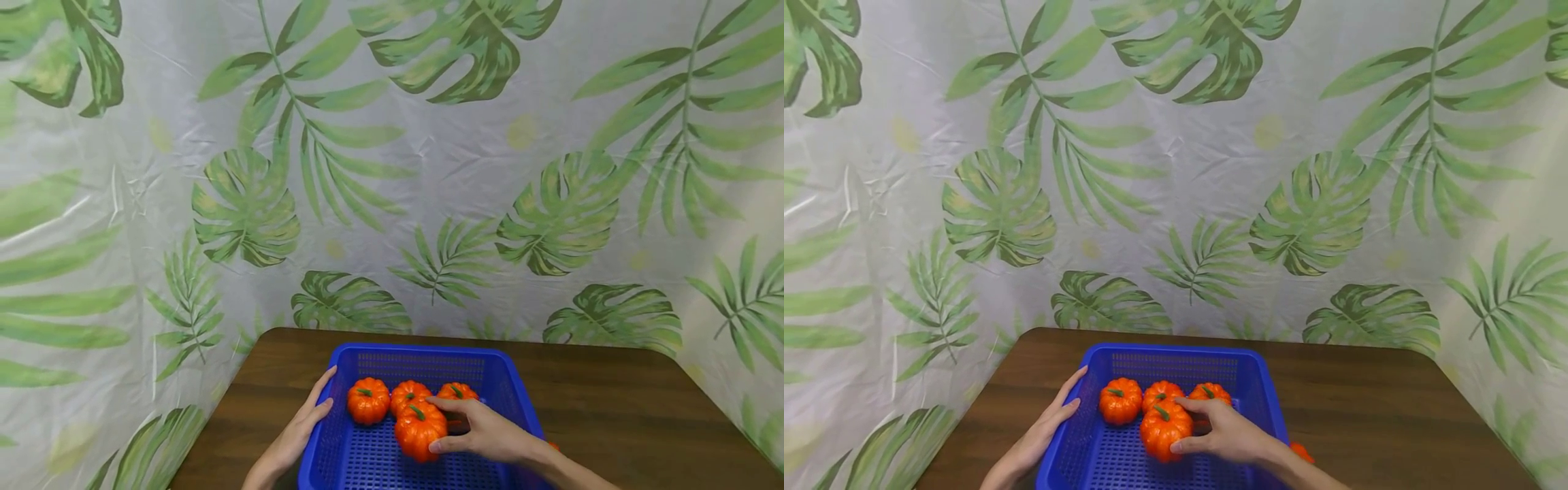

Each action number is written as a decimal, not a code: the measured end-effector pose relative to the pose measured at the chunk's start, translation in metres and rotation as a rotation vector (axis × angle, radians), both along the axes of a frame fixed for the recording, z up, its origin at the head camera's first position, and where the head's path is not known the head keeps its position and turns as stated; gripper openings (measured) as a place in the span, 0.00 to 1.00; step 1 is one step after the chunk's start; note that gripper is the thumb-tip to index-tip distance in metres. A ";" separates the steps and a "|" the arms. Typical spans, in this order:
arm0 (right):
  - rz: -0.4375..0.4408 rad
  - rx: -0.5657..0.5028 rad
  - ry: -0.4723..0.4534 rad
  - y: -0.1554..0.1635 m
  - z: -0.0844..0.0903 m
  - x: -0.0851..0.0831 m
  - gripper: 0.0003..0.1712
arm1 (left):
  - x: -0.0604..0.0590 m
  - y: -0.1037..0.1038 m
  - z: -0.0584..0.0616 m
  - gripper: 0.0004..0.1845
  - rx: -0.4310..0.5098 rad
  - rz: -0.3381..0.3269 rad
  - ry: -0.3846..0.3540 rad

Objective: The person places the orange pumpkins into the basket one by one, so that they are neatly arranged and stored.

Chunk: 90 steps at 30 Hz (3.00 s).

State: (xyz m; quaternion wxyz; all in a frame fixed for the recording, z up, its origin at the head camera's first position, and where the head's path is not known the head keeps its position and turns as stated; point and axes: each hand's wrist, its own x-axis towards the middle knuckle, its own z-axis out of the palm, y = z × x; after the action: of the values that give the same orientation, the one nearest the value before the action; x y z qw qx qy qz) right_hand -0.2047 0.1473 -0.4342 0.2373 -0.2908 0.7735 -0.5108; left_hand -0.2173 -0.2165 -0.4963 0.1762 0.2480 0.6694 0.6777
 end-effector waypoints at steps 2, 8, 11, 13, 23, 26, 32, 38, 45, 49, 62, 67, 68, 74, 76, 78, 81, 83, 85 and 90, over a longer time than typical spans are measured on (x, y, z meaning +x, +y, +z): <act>0.004 -0.012 -0.008 -0.006 -0.002 0.002 0.44 | 0.000 0.000 0.000 0.33 -0.002 0.004 0.000; -0.001 -0.006 0.009 -0.024 -0.009 0.006 0.43 | -0.001 0.001 0.000 0.33 -0.008 0.017 0.002; 0.004 -0.014 0.021 -0.033 -0.013 0.006 0.43 | -0.001 0.001 0.000 0.33 -0.002 0.018 0.000; 0.006 -0.021 0.023 -0.038 -0.016 0.005 0.43 | -0.001 0.002 0.000 0.33 0.005 0.014 -0.003; 0.018 0.003 0.088 -0.047 -0.032 0.002 0.42 | -0.001 0.000 0.000 0.33 0.008 0.020 0.009; 0.027 -0.011 0.085 -0.051 -0.037 0.001 0.42 | 0.000 0.000 -0.001 0.33 0.011 0.018 -0.003; 0.035 -0.022 0.062 -0.060 -0.045 0.001 0.42 | 0.000 0.000 -0.001 0.33 0.022 0.011 -0.010; 0.004 0.014 0.064 -0.063 -0.047 -0.001 0.43 | 0.000 -0.002 0.001 0.33 0.022 0.004 -0.017; -0.006 0.085 0.173 -0.061 -0.045 0.000 0.43 | 0.000 -0.002 0.001 0.33 0.017 0.003 -0.015; 0.018 0.123 0.220 -0.057 -0.045 -0.002 0.43 | -0.001 -0.002 -0.001 0.33 0.022 -0.001 -0.018; 0.034 0.105 0.170 -0.056 -0.044 -0.004 0.41 | -0.002 0.000 0.001 0.32 0.012 0.003 -0.016; -0.031 0.116 0.202 -0.057 -0.046 -0.003 0.37 | -0.002 0.000 -0.001 0.32 0.020 0.008 -0.006; -0.035 0.112 0.197 -0.057 -0.047 -0.004 0.36 | -0.001 0.000 -0.002 0.33 0.021 0.010 -0.006; -0.025 0.086 0.138 -0.059 -0.047 -0.003 0.33 | 0.000 0.000 0.000 0.33 0.019 0.011 -0.014; -0.010 0.080 0.120 -0.060 -0.048 -0.003 0.34 | 0.000 0.000 0.001 0.33 0.015 0.013 -0.014; 0.029 0.071 0.084 -0.060 -0.049 -0.004 0.35 | 0.001 0.000 0.001 0.33 0.011 0.019 -0.012; 0.124 0.070 0.061 -0.059 -0.052 -0.006 0.38 | 0.000 0.000 0.001 0.33 0.006 0.024 -0.009; 0.164 0.059 0.025 -0.059 -0.052 -0.006 0.38 | 0.000 0.000 0.000 0.33 0.004 0.024 -0.006; 0.184 0.047 0.012 -0.059 -0.052 -0.005 0.38 | 0.000 0.000 0.000 0.33 0.003 0.023 -0.004; 0.158 0.033 -0.006 -0.061 -0.048 -0.002 0.36 | 0.000 0.000 -0.001 0.33 -0.001 0.024 0.006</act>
State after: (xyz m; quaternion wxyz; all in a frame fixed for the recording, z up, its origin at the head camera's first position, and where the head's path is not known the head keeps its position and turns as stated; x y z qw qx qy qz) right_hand -0.2068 0.0858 -0.4820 0.2841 -0.3453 0.7557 -0.4785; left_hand -0.2178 -0.2166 -0.4970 0.1661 0.2421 0.6731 0.6788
